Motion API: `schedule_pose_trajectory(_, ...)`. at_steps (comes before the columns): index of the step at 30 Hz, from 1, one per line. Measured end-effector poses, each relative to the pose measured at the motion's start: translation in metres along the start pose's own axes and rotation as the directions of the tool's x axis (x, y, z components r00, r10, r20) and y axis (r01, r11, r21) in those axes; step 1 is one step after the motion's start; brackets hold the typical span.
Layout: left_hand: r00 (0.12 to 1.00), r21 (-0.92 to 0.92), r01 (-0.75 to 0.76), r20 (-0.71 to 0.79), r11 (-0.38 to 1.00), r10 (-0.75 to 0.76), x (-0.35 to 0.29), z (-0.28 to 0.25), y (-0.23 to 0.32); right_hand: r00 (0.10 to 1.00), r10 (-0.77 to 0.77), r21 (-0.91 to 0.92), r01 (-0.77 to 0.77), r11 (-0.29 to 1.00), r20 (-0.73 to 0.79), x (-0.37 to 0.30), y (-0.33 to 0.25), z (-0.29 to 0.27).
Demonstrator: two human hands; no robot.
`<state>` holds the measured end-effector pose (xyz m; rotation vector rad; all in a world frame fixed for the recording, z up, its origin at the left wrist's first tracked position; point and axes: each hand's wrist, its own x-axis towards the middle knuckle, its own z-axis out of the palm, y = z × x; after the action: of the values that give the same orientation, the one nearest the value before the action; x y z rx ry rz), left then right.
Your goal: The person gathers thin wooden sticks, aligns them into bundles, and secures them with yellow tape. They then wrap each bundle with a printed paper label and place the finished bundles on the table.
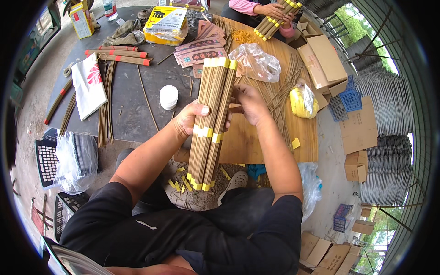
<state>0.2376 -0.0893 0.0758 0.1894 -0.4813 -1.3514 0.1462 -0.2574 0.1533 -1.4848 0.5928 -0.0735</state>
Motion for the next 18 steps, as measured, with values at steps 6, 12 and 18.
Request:
schedule_pose_trajectory(6, 0.999, 0.036, 0.009, 0.033, 0.999, -0.011, 0.004, -0.005, 0.001, 0.999, 0.020, -0.135, -0.014, 0.991, 0.043, 0.009, 0.007, 0.000)
schedule_pose_trajectory(12, 1.000, -0.034, -0.024, -0.017, 0.999, 0.024, 0.000, -0.012, 0.005, 0.945, -0.217, -0.487, 0.073, 0.870, -0.246, 0.019, 0.000, -0.055)
schedule_pose_trajectory(18, 0.999, -0.069, -0.040, -0.014, 0.997, 0.039, -0.004, -0.017, 0.013, 0.995, -0.029, -0.595, -0.033, 0.803, -0.094, 0.061, -0.035, -0.150)
